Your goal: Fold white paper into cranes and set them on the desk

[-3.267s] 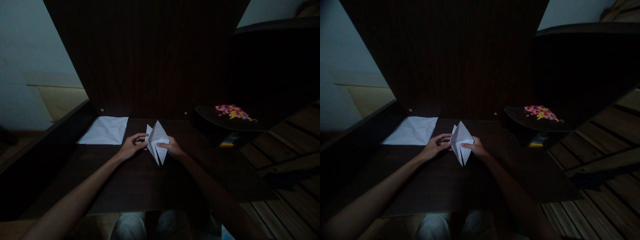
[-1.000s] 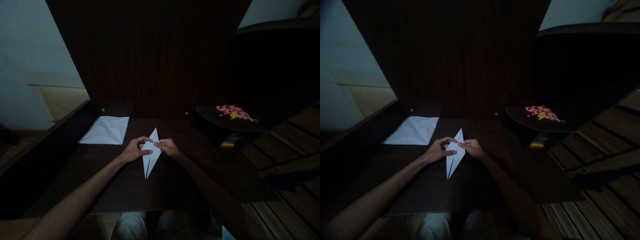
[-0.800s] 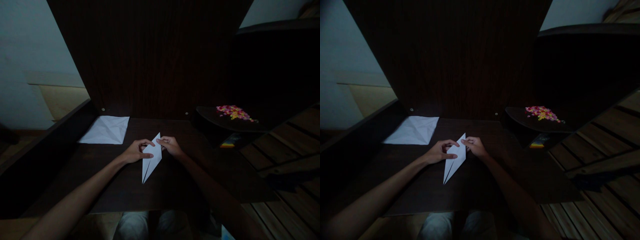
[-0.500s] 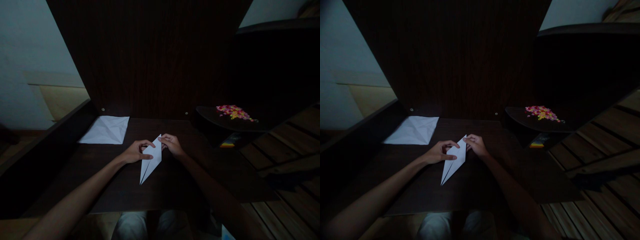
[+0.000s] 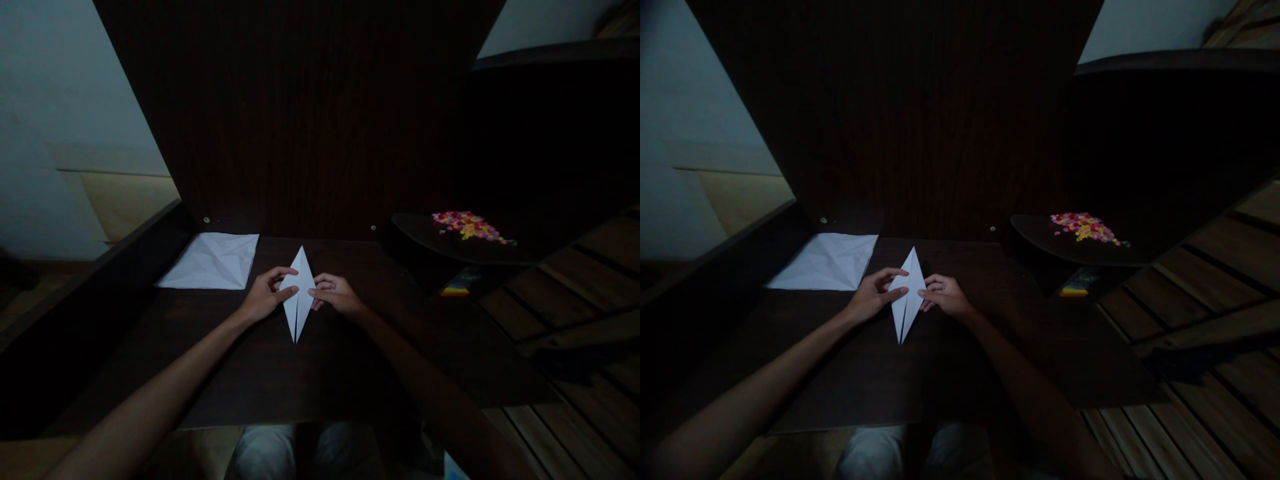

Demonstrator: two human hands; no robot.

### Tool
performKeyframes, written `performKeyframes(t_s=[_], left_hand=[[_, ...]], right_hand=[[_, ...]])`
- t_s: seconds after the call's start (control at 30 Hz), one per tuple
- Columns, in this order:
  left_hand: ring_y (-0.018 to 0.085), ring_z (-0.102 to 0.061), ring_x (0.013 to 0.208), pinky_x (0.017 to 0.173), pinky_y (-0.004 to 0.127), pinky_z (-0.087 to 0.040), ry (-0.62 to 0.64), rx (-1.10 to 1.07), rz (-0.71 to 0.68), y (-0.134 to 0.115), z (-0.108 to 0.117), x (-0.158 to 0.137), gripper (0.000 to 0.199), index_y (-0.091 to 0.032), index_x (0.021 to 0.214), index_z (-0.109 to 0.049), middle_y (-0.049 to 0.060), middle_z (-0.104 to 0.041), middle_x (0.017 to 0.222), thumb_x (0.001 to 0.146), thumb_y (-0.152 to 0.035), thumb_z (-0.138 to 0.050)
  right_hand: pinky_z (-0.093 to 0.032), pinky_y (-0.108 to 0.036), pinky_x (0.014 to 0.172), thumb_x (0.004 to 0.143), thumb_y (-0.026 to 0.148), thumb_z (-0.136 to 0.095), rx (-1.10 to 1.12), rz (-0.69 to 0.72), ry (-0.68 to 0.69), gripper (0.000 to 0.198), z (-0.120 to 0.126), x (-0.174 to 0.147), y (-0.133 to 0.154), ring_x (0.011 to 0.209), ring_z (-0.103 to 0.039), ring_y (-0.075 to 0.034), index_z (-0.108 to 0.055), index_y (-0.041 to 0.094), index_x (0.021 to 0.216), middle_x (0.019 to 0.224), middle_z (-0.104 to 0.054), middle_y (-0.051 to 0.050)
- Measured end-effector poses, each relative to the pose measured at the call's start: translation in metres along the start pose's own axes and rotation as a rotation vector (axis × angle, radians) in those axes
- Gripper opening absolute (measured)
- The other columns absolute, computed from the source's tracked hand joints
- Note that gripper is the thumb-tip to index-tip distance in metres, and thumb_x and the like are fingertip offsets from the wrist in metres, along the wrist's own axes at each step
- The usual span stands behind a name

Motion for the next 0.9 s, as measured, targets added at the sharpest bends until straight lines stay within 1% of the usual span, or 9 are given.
performKeyframes(t_s=[0.17, 0.23, 0.3, 0.37, 0.47, 0.57, 0.67, 0.77, 0.9], left_hand=[[0.015, -0.063, 0.079, 0.070, 0.029, -0.052, -0.002, -0.087, -0.016, 0.000, -0.002, 0.000, 0.049, -0.018, 0.110, -0.051, 0.007, -0.058, 0.112, 0.066, -0.024, -0.071], [0.012, -0.062, 0.070, 0.066, 0.027, -0.052, -0.018, -0.056, -0.019, 0.002, -0.001, 0.001, 0.052, -0.018, 0.113, -0.050, 0.006, -0.058, 0.110, 0.066, -0.024, -0.071], [0.008, -0.058, 0.061, 0.060, 0.025, -0.051, -0.026, 0.003, -0.016, 0.006, 0.000, 0.002, 0.049, -0.017, 0.112, -0.051, 0.005, -0.060, 0.101, 0.067, -0.024, -0.070], [0.008, -0.057, 0.061, 0.060, 0.026, -0.051, -0.046, 0.070, -0.044, 0.008, 0.002, 0.003, 0.041, -0.015, 0.105, -0.056, 0.006, -0.059, 0.102, 0.067, -0.025, -0.069], [0.014, -0.060, 0.078, 0.067, 0.030, -0.053, -0.079, 0.248, -0.139, 0.005, 0.005, 0.002, 0.028, -0.016, 0.094, -0.063, 0.008, -0.053, 0.114, 0.069, -0.027, -0.068], [0.020, -0.059, 0.094, 0.082, 0.037, -0.051, -0.029, 0.507, -0.228, 0.000, 0.002, 0.000, 0.020, -0.019, 0.092, -0.066, 0.007, -0.058, 0.109, 0.074, -0.026, -0.064], [0.023, -0.056, 0.102, 0.093, 0.042, -0.044, 0.038, 0.708, -0.290, -0.003, -0.003, -0.001, 0.017, -0.018, 0.092, -0.068, 0.008, -0.062, 0.107, 0.078, -0.025, -0.059], [0.024, -0.054, 0.105, 0.093, 0.043, -0.044, 0.077, 0.797, -0.344, -0.006, -0.007, -0.003, 0.021, -0.017, 0.097, -0.066, 0.009, -0.063, 0.109, 0.082, -0.026, -0.055], [0.023, -0.051, 0.108, 0.094, 0.043, -0.043, 0.097, 0.852, -0.393, -0.005, -0.009, -0.004, 0.023, -0.017, 0.100, -0.065, 0.009, -0.062, 0.114, 0.085, -0.027, -0.051]], right_hand=[[-0.052, -0.028, 0.047, 0.056, 0.034, -0.078, -0.019, 0.044, -0.118, 0.035, 0.009, 0.002, 0.003, 0.046, -0.061, -0.014, -0.056, 0.015, 0.077, 0.057, -0.063, 0.002], [-0.051, -0.028, 0.047, 0.057, 0.036, -0.077, -0.030, 0.048, -0.139, 0.036, 0.011, 0.003, 0.003, 0.046, -0.061, -0.014, -0.056, 0.016, 0.078, 0.057, -0.063, 0.002], [-0.050, -0.027, 0.047, 0.059, 0.037, -0.075, -0.070, 0.055, -0.155, 0.035, 0.013, 0.004, 0.002, 0.047, -0.061, -0.014, -0.056, 0.016, 0.079, 0.056, -0.063, 0.002], [-0.047, -0.025, 0.046, 0.062, 0.038, -0.072, -0.163, 0.081, -0.191, 0.032, 0.015, 0.004, 0.002, 0.046, -0.059, -0.013, -0.055, 0.016, 0.079, 0.056, -0.062, 0.002], [-0.043, -0.024, 0.047, 0.067, 0.034, -0.068, -0.378, 0.149, -0.261, 0.026, 0.018, 0.001, 0.005, 0.046, -0.055, -0.011, -0.057, 0.017, 0.083, 0.058, -0.061, 0.003], [-0.040, -0.023, 0.051, 0.069, 0.029, -0.066, -0.650, 0.221, -0.304, 0.022, 0.019, -0.003, 0.012, 0.049, -0.051, -0.010, -0.059, 0.017, 0.087, 0.056, -0.056, 0.005], [-0.038, -0.023, 0.054, 0.069, 0.024, -0.067, -0.885, 0.301, -0.298, 0.016, 0.016, -0.006, 0.017, 0.051, -0.046, -0.009, -0.062, 0.017, 0.082, 0.055, -0.048, 0.006], [-0.041, -0.024, 0.060, 0.072, 0.022, -0.066, -0.973, 0.387, -0.244, 0.014, 0.010, -0.007, 0.019, 0.060, -0.049, -0.011, -0.064, 0.017, 0.085, 0.068, -0.051, 0.002], [-0.044, -0.028, 0.073, 0.076, 0.020, -0.063, -1.057, 0.431, -0.203, 0.012, 0.005, -0.008, 0.018, 0.076, -0.052, -0.015, -0.066, 0.017, 0.087, 0.082, -0.053, -0.003]])
Point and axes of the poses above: each hand's wrist, its own x-axis towards the middle knuckle, its own z-axis out of the back of the hand, y = z × x, the point moved 5 cm from there along x, towards the middle knuckle
